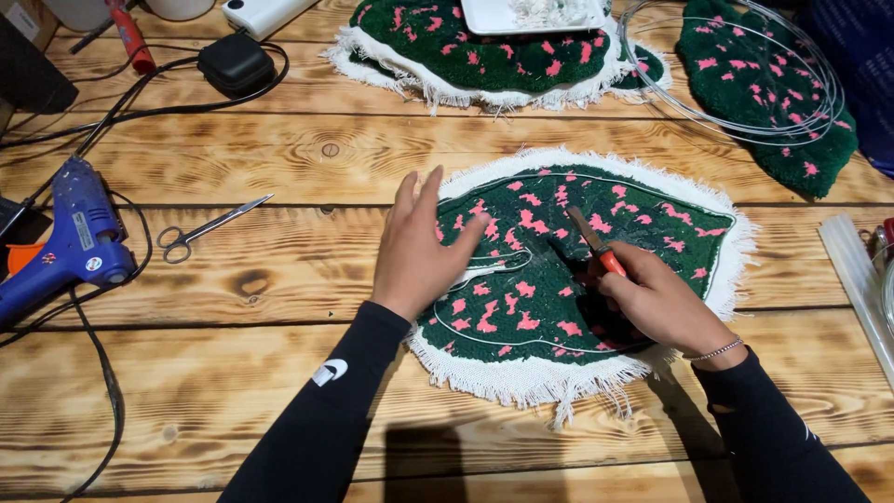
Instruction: Crafting leaf-shaped rugs by attaching a wire frame using pliers.
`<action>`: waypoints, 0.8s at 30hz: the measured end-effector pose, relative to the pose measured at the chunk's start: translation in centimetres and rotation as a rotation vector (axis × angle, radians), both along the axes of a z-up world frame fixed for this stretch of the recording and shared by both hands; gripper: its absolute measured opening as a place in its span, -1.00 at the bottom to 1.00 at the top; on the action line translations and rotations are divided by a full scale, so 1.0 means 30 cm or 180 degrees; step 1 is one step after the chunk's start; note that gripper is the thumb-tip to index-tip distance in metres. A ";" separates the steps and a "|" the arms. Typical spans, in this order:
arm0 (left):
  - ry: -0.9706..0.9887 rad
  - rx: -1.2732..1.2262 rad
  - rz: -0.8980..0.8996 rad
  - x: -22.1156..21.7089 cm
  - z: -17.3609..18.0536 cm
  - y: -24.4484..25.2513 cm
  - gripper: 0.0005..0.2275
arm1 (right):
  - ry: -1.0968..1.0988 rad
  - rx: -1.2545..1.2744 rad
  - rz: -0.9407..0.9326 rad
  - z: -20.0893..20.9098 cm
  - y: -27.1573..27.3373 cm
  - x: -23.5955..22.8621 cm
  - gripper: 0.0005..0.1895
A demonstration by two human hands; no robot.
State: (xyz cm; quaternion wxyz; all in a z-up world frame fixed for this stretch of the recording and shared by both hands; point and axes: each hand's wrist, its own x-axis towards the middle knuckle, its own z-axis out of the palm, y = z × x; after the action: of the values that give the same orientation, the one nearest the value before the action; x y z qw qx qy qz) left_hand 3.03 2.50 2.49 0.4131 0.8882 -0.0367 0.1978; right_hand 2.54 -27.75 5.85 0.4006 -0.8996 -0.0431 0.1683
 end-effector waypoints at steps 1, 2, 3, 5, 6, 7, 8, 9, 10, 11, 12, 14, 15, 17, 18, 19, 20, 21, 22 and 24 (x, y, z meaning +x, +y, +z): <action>-0.0011 0.0006 -0.0014 0.014 0.010 0.015 -0.26 | -0.0011 0.0006 -0.0014 0.009 0.006 -0.004 -0.69; 0.0343 -0.0210 0.0050 0.029 0.019 0.030 -0.27 | 0.0184 0.0305 -0.0208 0.017 0.013 -0.008 -0.70; 0.0701 -0.0424 0.0113 0.042 0.028 0.046 -0.27 | 0.0380 0.0605 -0.0399 0.025 0.020 -0.013 -0.71; 0.0731 -0.0536 0.0069 0.068 -0.014 0.064 -0.31 | 0.0410 0.0566 -0.0396 0.032 0.040 -0.007 -0.71; 0.0770 -0.0655 0.0036 0.080 -0.036 0.074 -0.35 | 0.0450 0.0520 -0.0382 0.034 0.051 -0.004 -0.72; 0.0766 -0.0648 0.0031 0.076 -0.026 0.074 -0.35 | 0.0446 0.0527 -0.0387 0.033 0.071 0.005 -0.72; 0.0832 -0.0700 0.0018 0.071 -0.015 0.074 -0.40 | 0.0478 0.0615 -0.0408 0.031 0.092 0.015 -0.72; 0.0898 -0.0751 0.0004 0.066 -0.005 0.076 -0.45 | 0.0510 0.0703 -0.0430 0.029 0.114 0.024 -0.71; 0.0895 -0.0745 0.0000 0.062 -0.008 0.074 -0.45 | 0.0506 0.0709 -0.0434 0.035 0.137 0.032 -0.71; 0.0896 -0.0761 0.0004 0.060 -0.009 0.073 -0.47 | 0.0572 0.0782 -0.0452 0.041 0.160 0.043 -0.74; 0.0898 -0.0776 0.0008 0.057 -0.010 0.072 -0.49 | 0.0637 0.0855 -0.0471 0.047 0.183 0.054 -0.75; 0.0921 -0.0835 -0.0040 0.050 -0.007 0.071 -0.49 | 0.0653 0.0762 -0.0393 0.030 0.199 0.073 -0.72; 0.0959 -0.0896 -0.0079 0.045 -0.006 0.072 -0.50 | 0.0683 0.0666 -0.0310 0.020 0.208 0.081 -0.66; 0.0938 -0.0951 -0.0155 0.035 0.000 0.069 -0.50 | 0.0670 0.0637 -0.0270 0.020 0.220 0.080 -0.69; 0.0919 -0.1007 -0.0227 0.029 0.003 0.069 -0.50 | 0.0658 0.0606 -0.0225 0.019 0.227 0.079 -0.72; 0.0917 -0.1009 -0.0225 0.024 0.007 0.069 -0.50 | 0.0657 0.0604 -0.0223 0.010 0.227 0.078 -0.72; 0.0942 -0.0997 -0.0265 0.018 0.011 0.068 -0.49 | 0.0654 0.0676 -0.0270 0.001 0.228 0.077 -0.75; 0.0969 -0.0983 -0.0304 0.012 0.015 0.068 -0.49 | 0.0652 0.0749 -0.0315 -0.008 0.228 0.075 -0.77; 0.0968 -0.0985 -0.0299 0.004 0.020 0.070 -0.49 | 0.0653 0.0747 -0.0311 -0.014 0.227 0.071 -0.77; 0.0889 -0.0857 -0.0329 -0.013 0.031 0.070 -0.51 | 0.0686 0.1138 -0.0514 -0.025 0.220 0.062 -0.81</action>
State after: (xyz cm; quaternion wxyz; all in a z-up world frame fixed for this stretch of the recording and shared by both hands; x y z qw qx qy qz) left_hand 2.64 4.61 3.41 0.5389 0.8406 0.0023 0.0543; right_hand 4.41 -21.13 5.09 0.5682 -0.7916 0.0430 0.2205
